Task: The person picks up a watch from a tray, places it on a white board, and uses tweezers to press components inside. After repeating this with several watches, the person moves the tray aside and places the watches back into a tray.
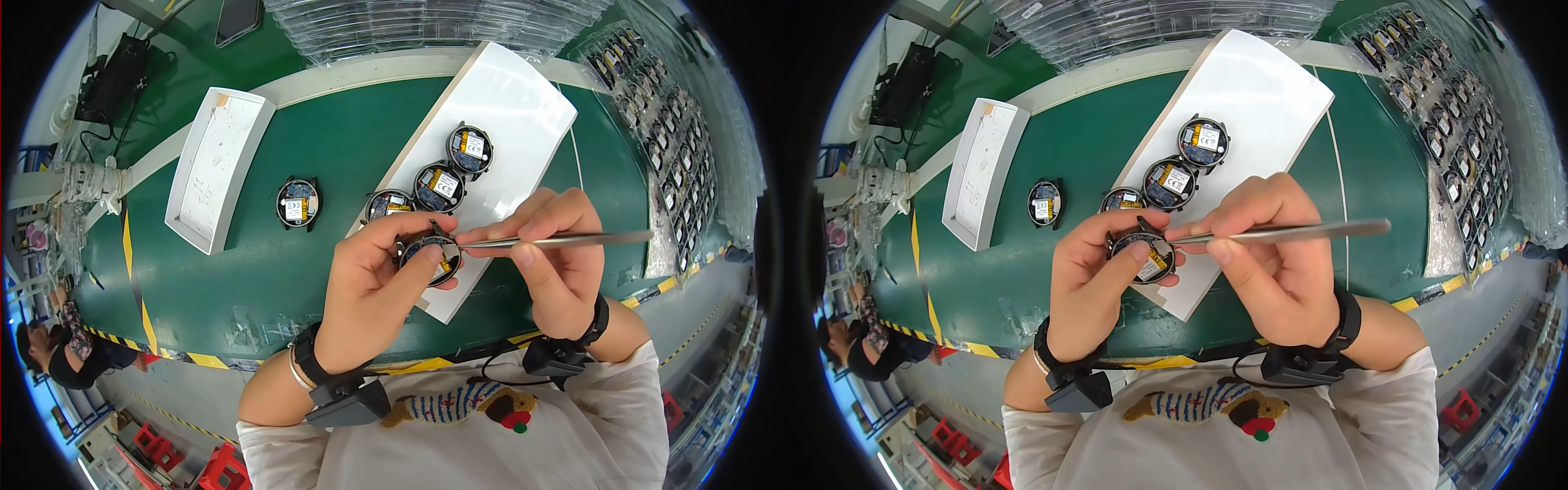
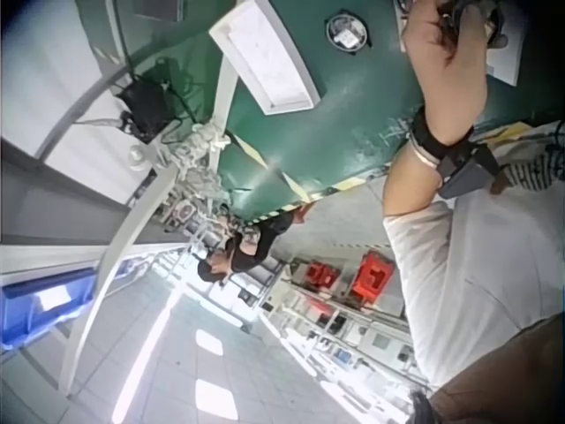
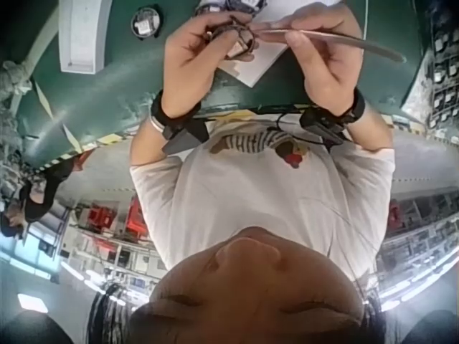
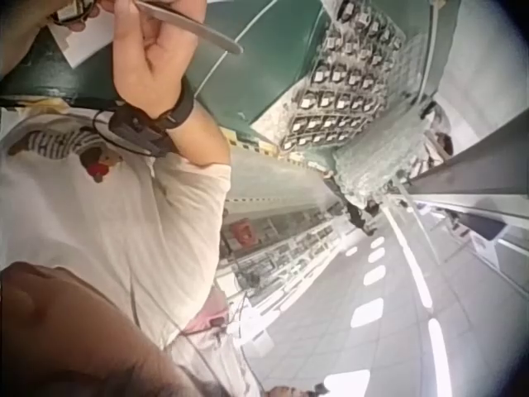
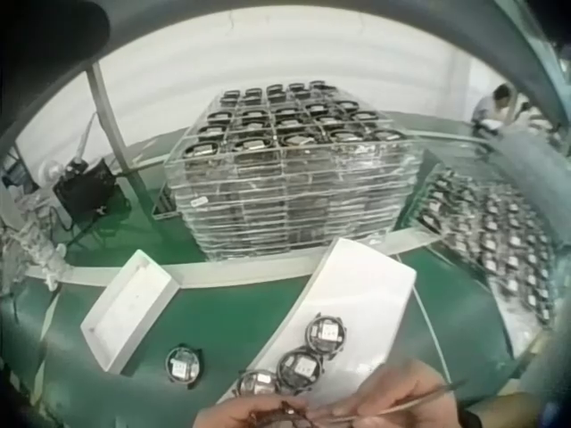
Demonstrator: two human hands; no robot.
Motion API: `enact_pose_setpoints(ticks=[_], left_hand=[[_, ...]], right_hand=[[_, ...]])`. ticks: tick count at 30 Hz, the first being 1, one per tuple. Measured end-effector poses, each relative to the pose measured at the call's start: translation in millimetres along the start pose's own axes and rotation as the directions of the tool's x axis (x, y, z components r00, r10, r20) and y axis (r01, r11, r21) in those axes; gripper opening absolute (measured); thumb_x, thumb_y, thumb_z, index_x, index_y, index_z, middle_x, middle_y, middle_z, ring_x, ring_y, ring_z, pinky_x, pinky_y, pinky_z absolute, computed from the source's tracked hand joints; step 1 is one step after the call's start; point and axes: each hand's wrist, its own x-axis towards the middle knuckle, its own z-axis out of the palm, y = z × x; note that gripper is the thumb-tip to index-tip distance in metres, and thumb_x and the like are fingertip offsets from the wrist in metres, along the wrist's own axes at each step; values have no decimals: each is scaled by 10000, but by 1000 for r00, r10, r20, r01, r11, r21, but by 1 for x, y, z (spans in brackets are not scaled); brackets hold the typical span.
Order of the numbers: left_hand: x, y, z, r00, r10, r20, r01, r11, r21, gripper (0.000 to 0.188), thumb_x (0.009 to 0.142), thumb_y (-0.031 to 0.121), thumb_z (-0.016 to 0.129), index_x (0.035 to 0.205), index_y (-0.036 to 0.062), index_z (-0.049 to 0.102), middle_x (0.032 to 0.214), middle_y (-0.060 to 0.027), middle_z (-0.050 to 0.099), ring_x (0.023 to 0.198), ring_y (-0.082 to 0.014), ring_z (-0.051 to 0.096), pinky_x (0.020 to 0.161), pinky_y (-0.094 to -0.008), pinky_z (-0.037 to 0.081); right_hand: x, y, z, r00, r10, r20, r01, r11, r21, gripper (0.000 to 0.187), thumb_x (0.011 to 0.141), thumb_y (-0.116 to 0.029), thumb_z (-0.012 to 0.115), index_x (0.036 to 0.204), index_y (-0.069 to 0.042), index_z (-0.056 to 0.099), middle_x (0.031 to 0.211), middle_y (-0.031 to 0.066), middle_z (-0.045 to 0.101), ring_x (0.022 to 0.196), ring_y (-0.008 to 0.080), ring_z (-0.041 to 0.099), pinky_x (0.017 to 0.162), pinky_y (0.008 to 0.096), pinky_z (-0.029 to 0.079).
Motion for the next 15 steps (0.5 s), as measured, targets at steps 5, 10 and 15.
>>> enact_pose_setpoints(ticks=[5,10,15], left_hand=[[-1,-1,-1,1000,5,24,-6,1000,5,270,861,-94,482,1121,-45,537,1131,-117,574,934,-117,576,754,-287,557],[-2,-3,1,999,40,-15,-40,999,37,262,852,-94,503,1105,-47,551,1089,-105,600,917,-106,578,733,-258,541],[-2,-4,-2,997,76,-15,-73,986,149,256,834,-103,529,1080,-43,572,1053,-92,618,908,-91,575,686,-227,521]], right_hand=[[-1,0,-3,990,-93,106,109,982,-155,89,904,-6,449,969,-16,389,937,159,515,927,348,640,805,406,538],[-5,-1,-5,985,-101,140,131,965,-227,100,892,17,451,972,-8,396,935,166,511,928,360,637,827,421,521],[-7,-1,-2,974,-161,156,194,954,-228,114,879,37,459,974,-1,408,930,171,504,934,371,632,829,427,521]])
